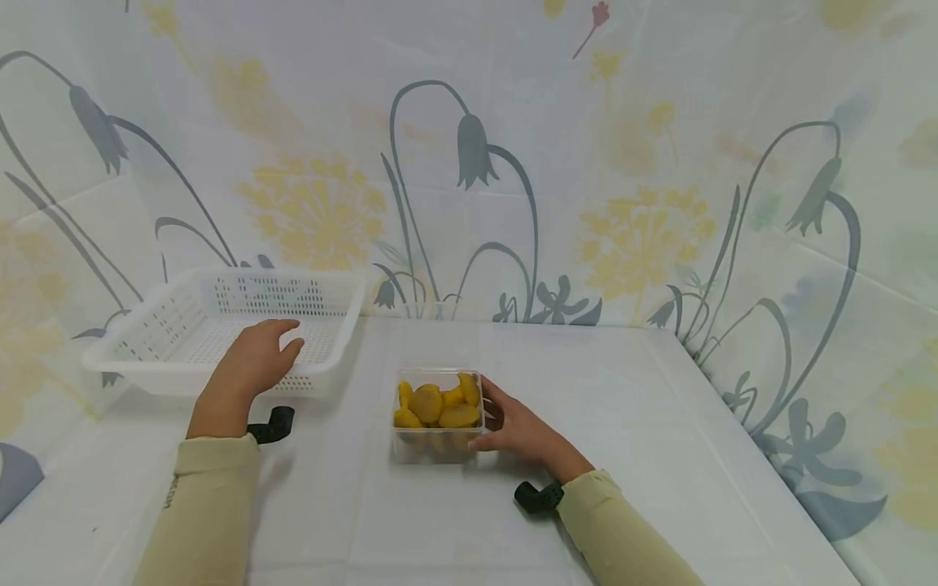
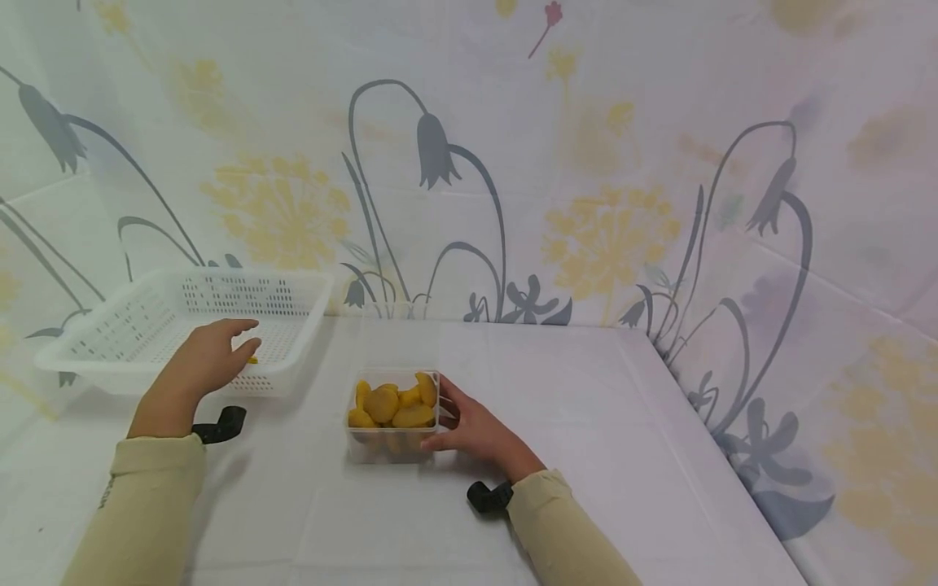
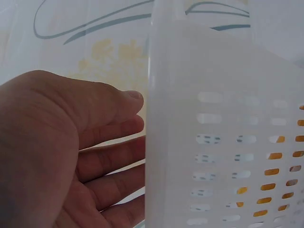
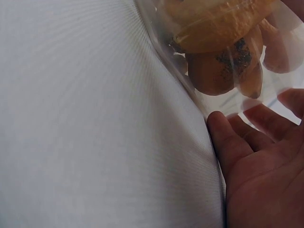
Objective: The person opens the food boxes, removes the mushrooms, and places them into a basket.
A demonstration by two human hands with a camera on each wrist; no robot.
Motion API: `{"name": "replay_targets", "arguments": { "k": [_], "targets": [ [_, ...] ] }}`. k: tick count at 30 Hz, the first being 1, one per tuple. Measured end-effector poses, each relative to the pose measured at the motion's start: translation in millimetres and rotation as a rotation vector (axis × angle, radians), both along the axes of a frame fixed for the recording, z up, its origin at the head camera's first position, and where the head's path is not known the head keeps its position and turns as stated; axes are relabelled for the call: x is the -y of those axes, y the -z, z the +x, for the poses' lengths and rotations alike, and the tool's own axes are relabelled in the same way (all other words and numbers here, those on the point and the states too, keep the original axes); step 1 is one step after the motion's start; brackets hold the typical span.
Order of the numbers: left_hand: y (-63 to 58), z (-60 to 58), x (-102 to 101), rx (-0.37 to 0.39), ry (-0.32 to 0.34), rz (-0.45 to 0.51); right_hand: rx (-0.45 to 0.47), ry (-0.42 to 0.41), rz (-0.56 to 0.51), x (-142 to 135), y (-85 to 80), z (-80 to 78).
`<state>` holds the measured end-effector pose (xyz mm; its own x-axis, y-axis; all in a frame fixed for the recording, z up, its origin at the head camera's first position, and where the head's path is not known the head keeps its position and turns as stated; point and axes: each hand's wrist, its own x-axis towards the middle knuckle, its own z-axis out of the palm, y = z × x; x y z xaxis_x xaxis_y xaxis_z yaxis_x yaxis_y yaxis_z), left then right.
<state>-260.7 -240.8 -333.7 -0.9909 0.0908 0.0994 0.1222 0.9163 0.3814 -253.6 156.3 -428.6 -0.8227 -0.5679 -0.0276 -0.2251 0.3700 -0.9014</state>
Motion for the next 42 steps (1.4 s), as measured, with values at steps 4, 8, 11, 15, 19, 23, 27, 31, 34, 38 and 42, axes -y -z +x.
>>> {"name": "replay_targets", "arguments": {
  "k": [4, 8, 11, 15, 19, 23, 27, 31, 34, 38, 42],
  "targets": [
    [-5.6, 4.0, -6, -0.012, 0.034, 0.018, 0.007, -0.011, -0.009, 0, 0.3, -0.6],
    [-7.6, 7.0, -12, -0.019, 0.053, 0.033, 0.012, -0.021, -0.015, 0, 1.6, -0.7],
    [-8.6, 7.9, -16, -0.015, 0.066, 0.039, 0.012, -0.020, -0.021, 1, 2.4, -0.7],
    [-10.9, 9.4, -21, -0.012, 0.088, 0.061, 0.023, -0.018, -0.033, 0, 4.5, -1.4],
    [-15.1, 11.0, -28, -0.012, 0.108, 0.080, 0.018, -0.013, -0.030, 0, 5.2, -2.5],
    [-17.1, 11.8, -36, -0.012, 0.138, 0.089, 0.017, -0.007, -0.026, 0, 4.1, -3.1],
    [-16.2, 12.7, -44, -0.028, 0.173, 0.085, 0.024, -0.007, -0.032, 0, 3.2, -2.9],
    [-16.6, 15.0, -51, -0.036, 0.199, 0.074, 0.020, -0.008, -0.032, 0, 2.4, -2.6],
    [-18.4, 17.9, -57, -0.027, 0.212, 0.073, 0.014, -0.010, -0.032, 0, 1.5, -2.4],
    [-19.6, 21.1, -64, -0.033, 0.241, 0.070, 0.011, -0.017, -0.032, 1, 0.7, -2.2],
    [-20.1, 24.0, -68, -0.034, 0.261, 0.064, 0.008, -0.034, -0.044, 1, 0.6, -1.6]
  ]
}}
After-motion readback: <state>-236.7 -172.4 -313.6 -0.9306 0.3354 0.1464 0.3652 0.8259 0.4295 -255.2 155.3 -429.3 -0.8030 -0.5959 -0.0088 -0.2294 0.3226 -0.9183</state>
